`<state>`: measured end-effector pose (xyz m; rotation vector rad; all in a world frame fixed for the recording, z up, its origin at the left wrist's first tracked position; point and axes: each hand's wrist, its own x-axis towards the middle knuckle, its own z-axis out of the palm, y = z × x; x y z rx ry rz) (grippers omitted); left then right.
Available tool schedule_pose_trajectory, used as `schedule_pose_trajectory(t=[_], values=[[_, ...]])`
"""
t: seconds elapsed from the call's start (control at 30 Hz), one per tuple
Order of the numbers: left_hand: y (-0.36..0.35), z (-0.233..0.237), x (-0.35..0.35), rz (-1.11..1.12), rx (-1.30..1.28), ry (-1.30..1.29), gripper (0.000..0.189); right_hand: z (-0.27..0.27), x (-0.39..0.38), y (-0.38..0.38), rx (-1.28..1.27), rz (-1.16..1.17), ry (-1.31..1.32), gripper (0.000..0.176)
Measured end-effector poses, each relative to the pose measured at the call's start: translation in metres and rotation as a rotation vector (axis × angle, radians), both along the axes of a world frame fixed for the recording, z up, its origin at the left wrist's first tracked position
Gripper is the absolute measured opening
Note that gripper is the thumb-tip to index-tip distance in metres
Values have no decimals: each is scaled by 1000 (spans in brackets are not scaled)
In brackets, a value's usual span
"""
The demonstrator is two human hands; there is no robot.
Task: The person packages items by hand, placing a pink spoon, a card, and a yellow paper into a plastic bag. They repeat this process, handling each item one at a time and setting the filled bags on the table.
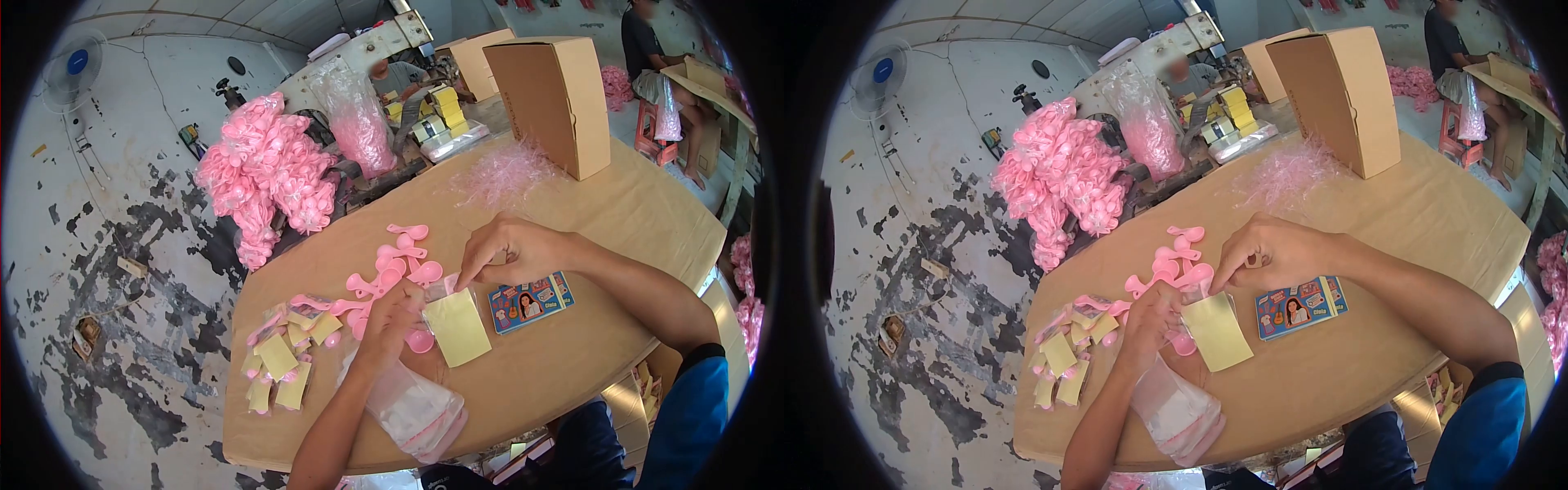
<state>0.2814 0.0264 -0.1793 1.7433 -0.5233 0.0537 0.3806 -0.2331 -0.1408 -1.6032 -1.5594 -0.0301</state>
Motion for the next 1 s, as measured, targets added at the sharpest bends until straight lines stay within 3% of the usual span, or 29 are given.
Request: schedule_pose_trajectory(t=[0.03, 0.23, 0.33, 0.43, 0.5, 0.57, 0.63, 0.7, 0.8, 0.9, 1.0], values=[[-1, -1, 3, 42, 98, -77, 8, 0, 0, 0, 12, 1, -16, 24], [-16, 7, 1, 27, -72, -7, 34, 2, -2, -1, -10, -33, -89, 31], [-14, 10, 3, 39, -85, -54, 34, 3, -1, 0, 2, -42, -151, 31], [-4, 23, 4, 190, -111, -135, 35, 7, -5, -1, -8, -72, -228, 28], [18, 37, 4, 436, -104, -213, 29, 4, -12, 5, -35, -118, -253, 26], [34, 56, 5, 621, -322, -363, 22, -4, -18, 12, -73, -188, -262, 23], [65, 72, -3, 785, -340, -483, 18, -14, -28, 23, -79, -228, -223, 22], [113, 76, 4, 884, -399, -594, 23, -23, -37, 32, -78, -238, -236, 23], [155, 73, 0, 1187, -138, -761, 16, -31, -45, 41, -45, -210, -361, 25], [148, 70, -1, 1538, 279, -958, 9, -34, -48, 47, -25, -175, -461, 29], [110, 70, -2, 1093, 155, -735, 5, -33, -48, 47, -91, -165, -475, 33]])
